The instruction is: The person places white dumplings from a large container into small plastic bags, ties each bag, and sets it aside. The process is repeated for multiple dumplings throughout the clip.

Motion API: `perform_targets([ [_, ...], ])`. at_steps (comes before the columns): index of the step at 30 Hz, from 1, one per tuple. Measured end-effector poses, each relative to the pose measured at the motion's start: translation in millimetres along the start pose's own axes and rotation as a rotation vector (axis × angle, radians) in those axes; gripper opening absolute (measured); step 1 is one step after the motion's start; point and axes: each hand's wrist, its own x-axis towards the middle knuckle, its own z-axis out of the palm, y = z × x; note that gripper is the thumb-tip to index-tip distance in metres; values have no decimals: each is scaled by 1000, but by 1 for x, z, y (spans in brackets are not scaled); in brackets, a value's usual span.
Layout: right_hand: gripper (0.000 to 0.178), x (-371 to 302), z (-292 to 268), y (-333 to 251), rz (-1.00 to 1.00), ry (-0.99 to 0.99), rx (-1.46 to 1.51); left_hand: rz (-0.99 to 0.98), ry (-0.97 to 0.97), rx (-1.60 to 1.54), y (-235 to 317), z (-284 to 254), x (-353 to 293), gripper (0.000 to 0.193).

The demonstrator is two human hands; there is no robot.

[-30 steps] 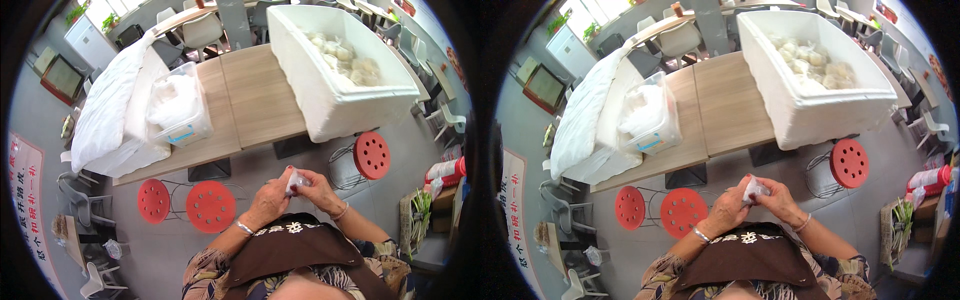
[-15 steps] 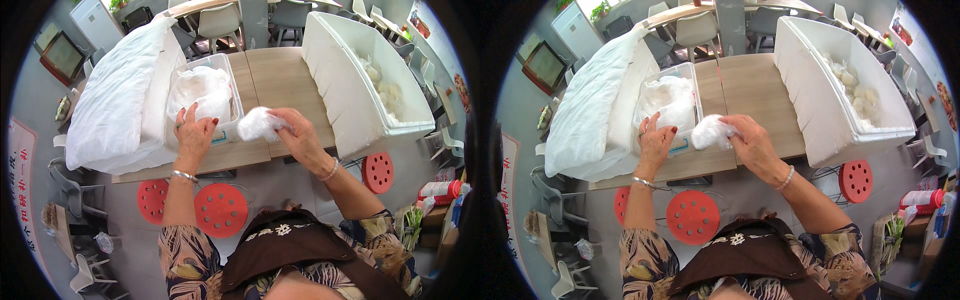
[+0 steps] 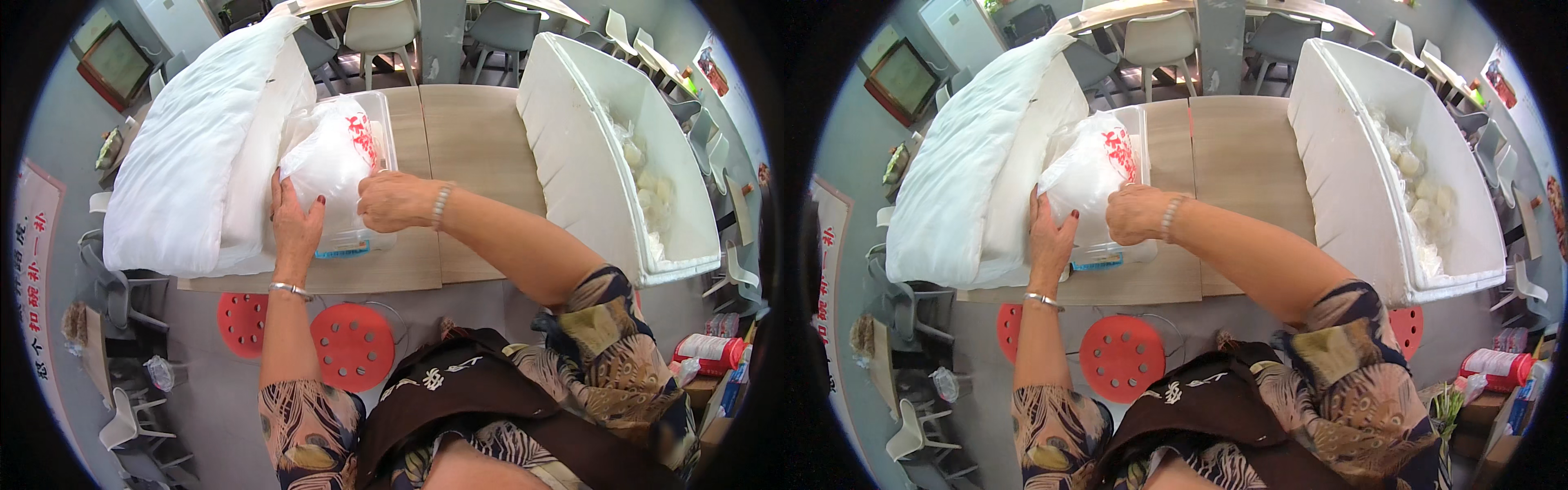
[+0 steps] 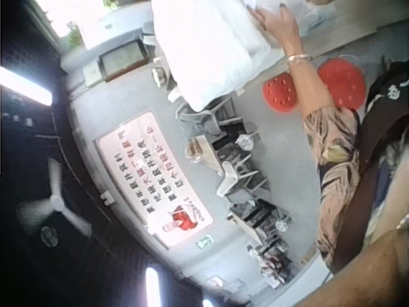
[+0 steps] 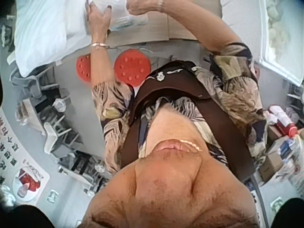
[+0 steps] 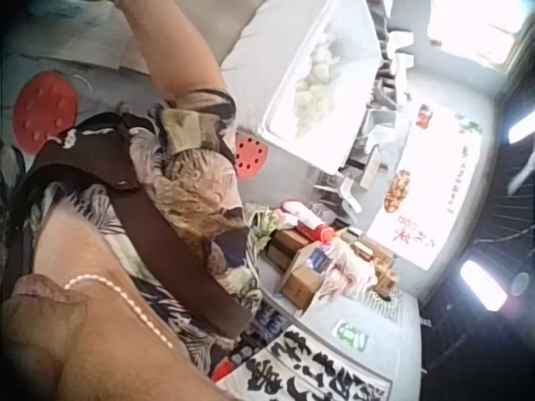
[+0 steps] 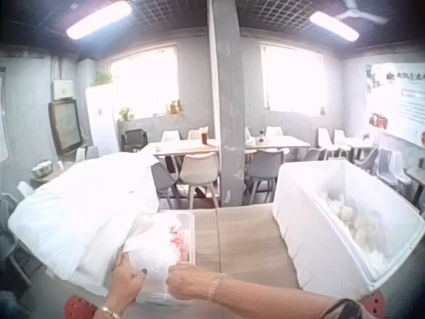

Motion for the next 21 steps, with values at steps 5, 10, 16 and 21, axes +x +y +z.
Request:
perform_targets([
  [5, 29, 50, 13, -3, 119, -344, -27, 13, -6, 54, 2, -1, -3, 61],
  [10, 33, 65, 13, -3, 20, -418, 60, 43, -157, 235, 4, 2, -9, 40],
  [16, 26, -10, -9, 2, -110, -6, 109, -38, -368, 327, 2, 4, -9, 35],
  [21, 19, -139, -43, 55, -65, 479, -68, 230, -388, 295, 1, -2, -13, 51],
])
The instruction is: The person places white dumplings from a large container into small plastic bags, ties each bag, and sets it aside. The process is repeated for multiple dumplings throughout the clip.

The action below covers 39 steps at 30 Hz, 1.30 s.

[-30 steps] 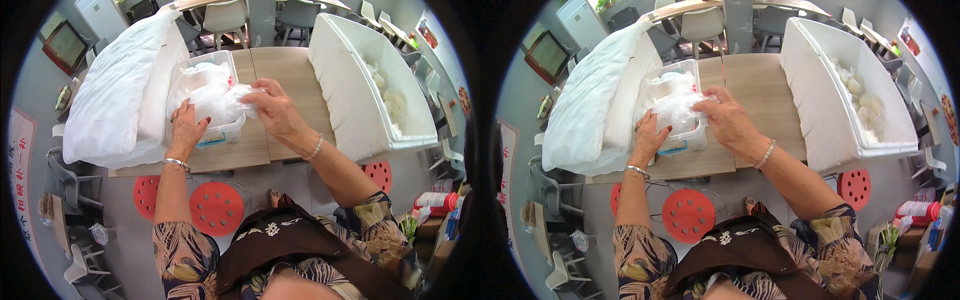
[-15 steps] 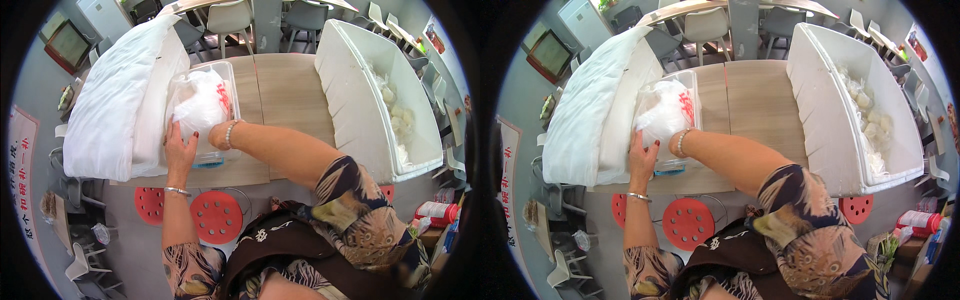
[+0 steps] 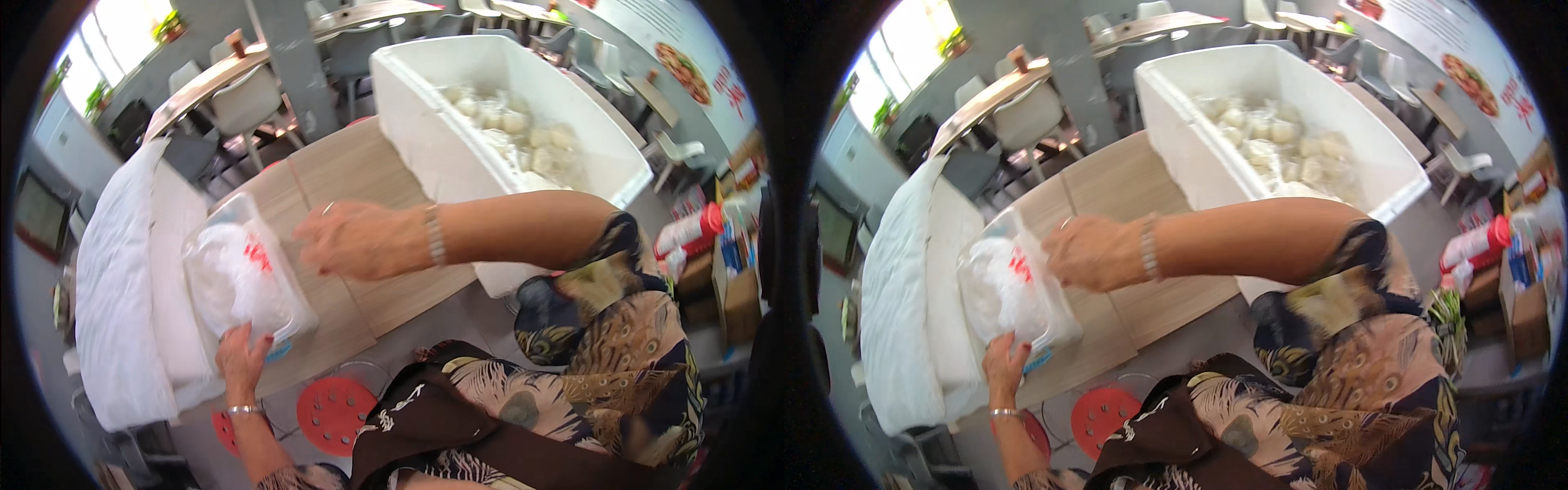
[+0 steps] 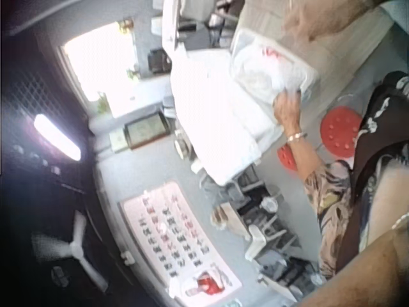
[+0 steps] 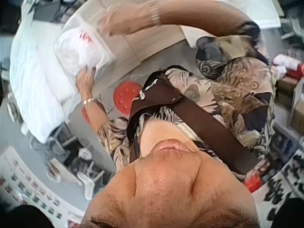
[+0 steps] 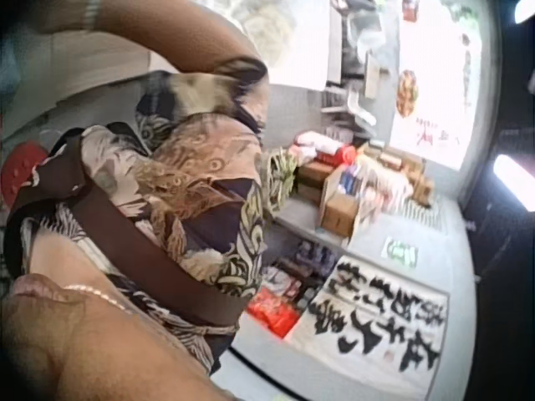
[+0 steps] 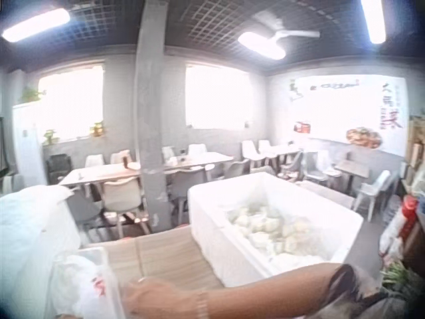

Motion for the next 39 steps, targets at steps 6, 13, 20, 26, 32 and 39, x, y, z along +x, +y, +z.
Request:
perform_targets([
  [6, 24, -178, -117, 22, 706, 210, -263, 172, -140, 100, 3, -4, 0, 70],
  [13, 43, -252, -106, -29, 995, 354, 221, 198, -72, 22, 2, 3, 5, 52],
  [20, 77, -189, -71, 44, 1082, 139, 620, 179, -196, 31, 14, -7, -6, 30],
  [26, 60, -178, -55, 60, 1172, 284, 1077, 227, -174, 31, 52, -16, -53, 12],
  [32, 59, -142, -63, 40, 1214, 222, 1022, 219, -146, 49, 56, -30, -83, 15],
  [39, 38, -75, -46, 17, 1043, 270, 948, 217, -94, 80, 56, -37, -91, 16],
])
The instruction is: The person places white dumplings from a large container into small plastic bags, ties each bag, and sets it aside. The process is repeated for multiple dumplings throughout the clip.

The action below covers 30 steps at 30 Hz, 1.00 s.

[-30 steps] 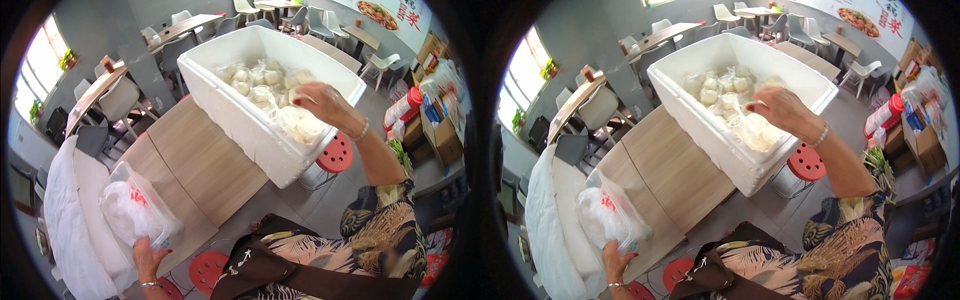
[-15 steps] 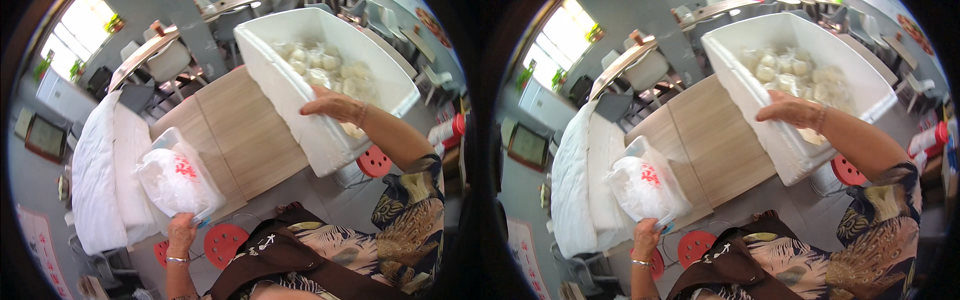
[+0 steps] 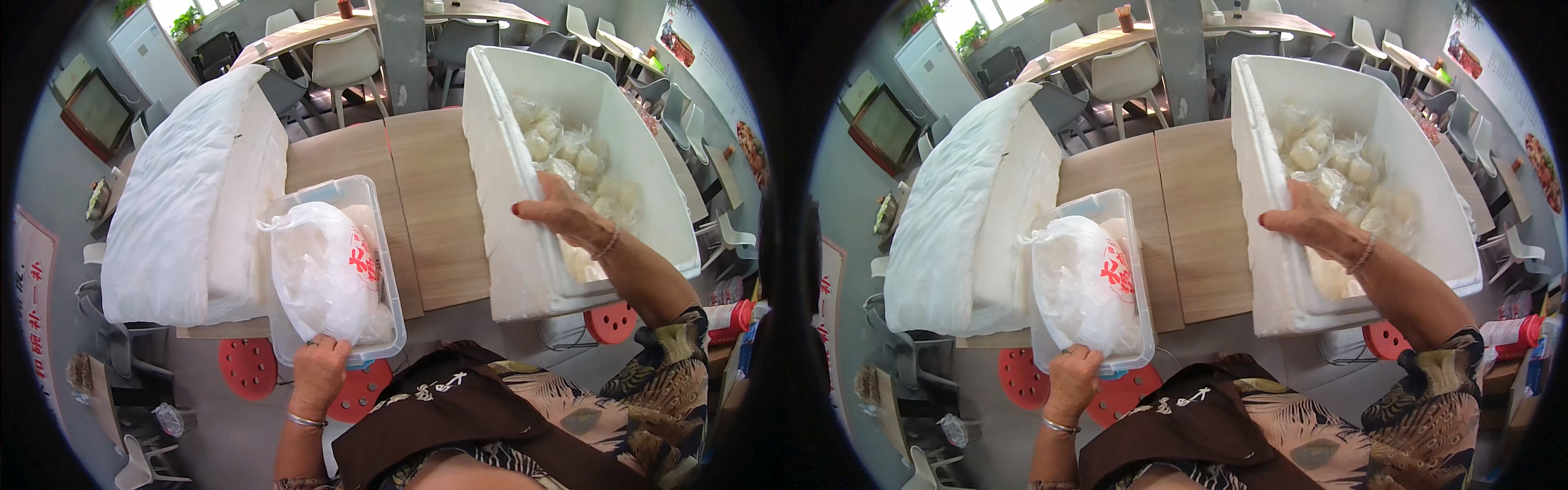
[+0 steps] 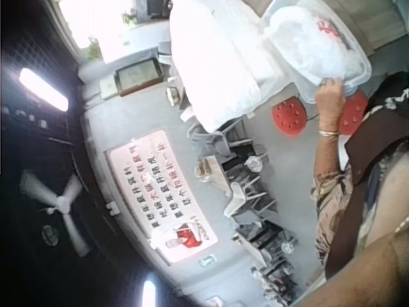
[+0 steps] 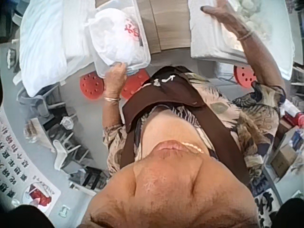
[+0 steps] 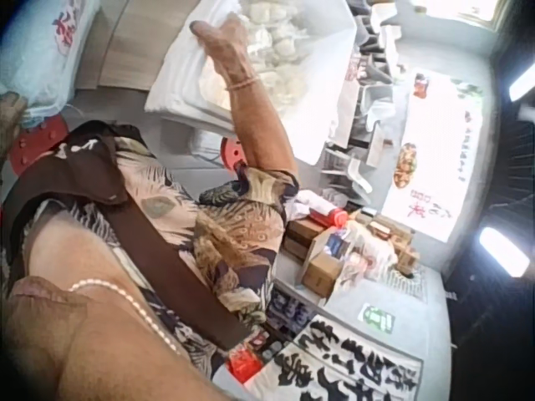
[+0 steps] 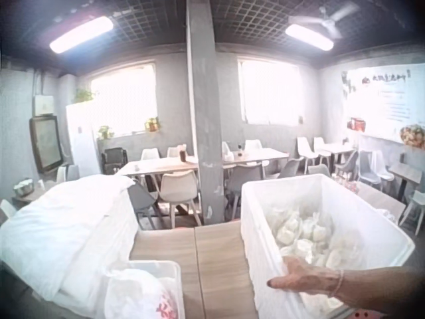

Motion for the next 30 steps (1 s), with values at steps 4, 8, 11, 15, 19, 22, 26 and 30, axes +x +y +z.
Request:
perform_targets([
  [4, 43, 12, 19, -19, 85, -61, -45, -13, -6, 11, 11, -5, -2, 13],
  [8, 38, 8, 35, -39, 49, -54, -129, -9, -1, 17, 10, -11, 2, 10],
  [11, 37, -1, 51, -47, 67, -107, -133, 0, 6, 9, 4, -15, 10, 10],
  [15, 31, -1, 75, -54, -111, -164, -199, -27, 46, 7, -10, -12, 37, 10],
  [19, 38, 21, 101, -59, -208, -159, -328, -51, 75, 60, -39, -3, 71, 8],
  [22, 45, 39, 115, -57, -179, -126, -364, -16, 98, 76, -56, -2, 91, 8],
  [26, 44, 48, 114, -47, -178, -85, -295, -110, 49, 193, -56, -14, 112, 19],
  [30, 40, 50, 109, -44, -130, -95, -193, -78, 404, 231, -29, -16, 82, 42],
])
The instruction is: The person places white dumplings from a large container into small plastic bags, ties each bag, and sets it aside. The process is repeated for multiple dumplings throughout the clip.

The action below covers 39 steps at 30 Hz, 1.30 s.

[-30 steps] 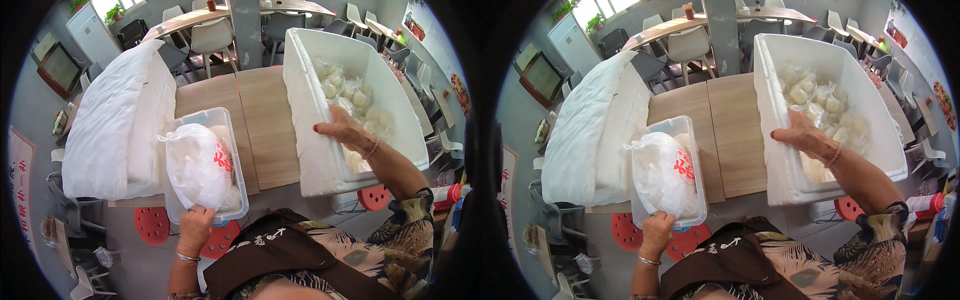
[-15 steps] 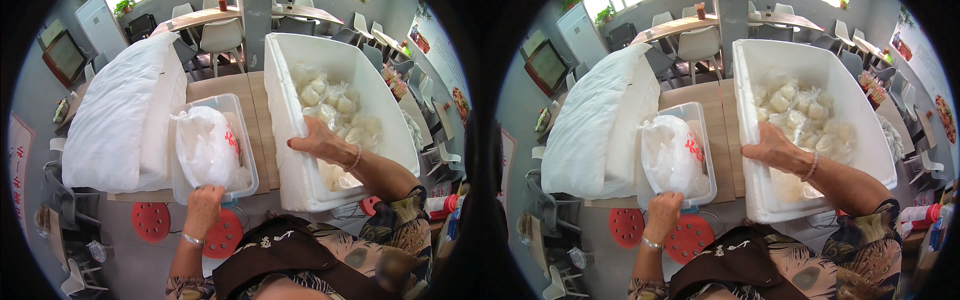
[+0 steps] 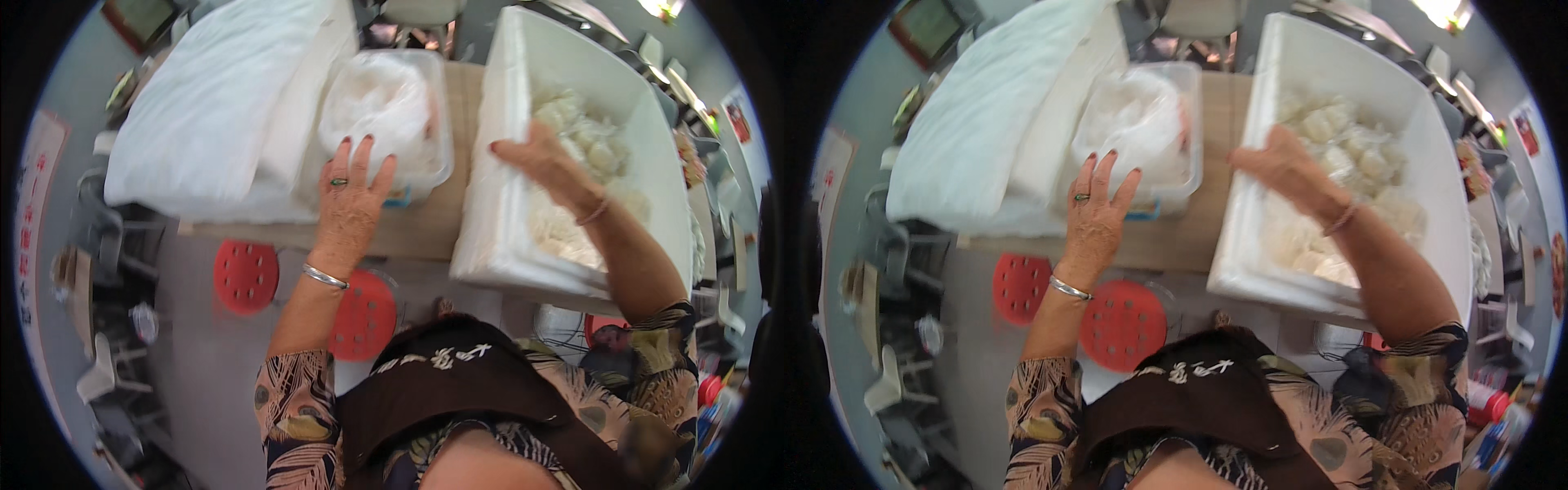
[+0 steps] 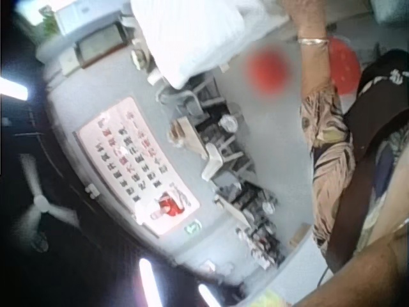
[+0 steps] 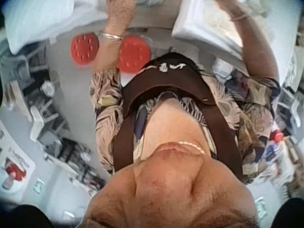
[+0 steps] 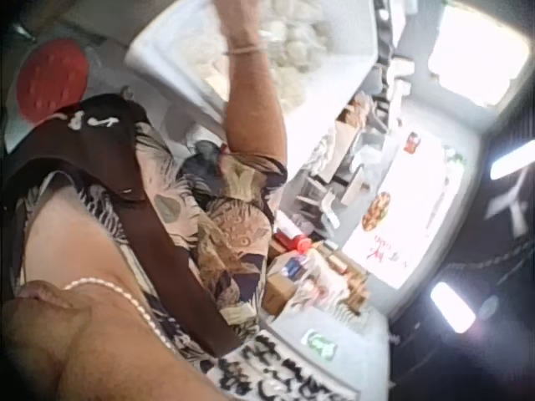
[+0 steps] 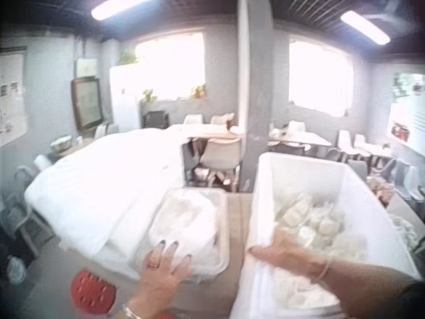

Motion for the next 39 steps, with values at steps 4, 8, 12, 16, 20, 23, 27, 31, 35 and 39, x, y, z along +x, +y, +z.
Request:
perform_targets([
  [4, 45, -6, 3, -7, 55, -23, -29, -198, 16, -208, 10, -12, -99, 42],
  [8, 54, -16, 10, -17, 98, -6, 23, -579, -288, -457, 12, 20, -240, 44],
  [12, 54, -22, 11, -25, 184, 24, 19, -1371, -361, -804, -4, 67, -383, 51],
  [16, 56, -28, 3, -20, 167, 144, -101, -1705, -374, -638, -13, 117, -487, 85],
  [20, 50, -34, -14, -8, -83, 22, -315, -1872, -236, -635, -29, 175, -546, 102],
  [23, 61, -35, -25, -2, -384, -242, -650, -2041, -135, -1163, -45, 220, -568, 96],
  [27, 74, -40, -26, 1, -240, -149, -608, -1771, -549, -557, -39, 244, -567, 88],
  [31, 66, -43, -20, 3, -398, -101, -721, -1880, -428, -918, -18, 237, -518, 54],
  [35, 60, -40, -21, 4, -413, -83, -693, -1968, -498, -1145, 28, 241, -445, 54],
  [39, 48, -35, -16, 0, -428, -45, -650, -1819, -133, -1313, 82, 269, -398, 53],
])
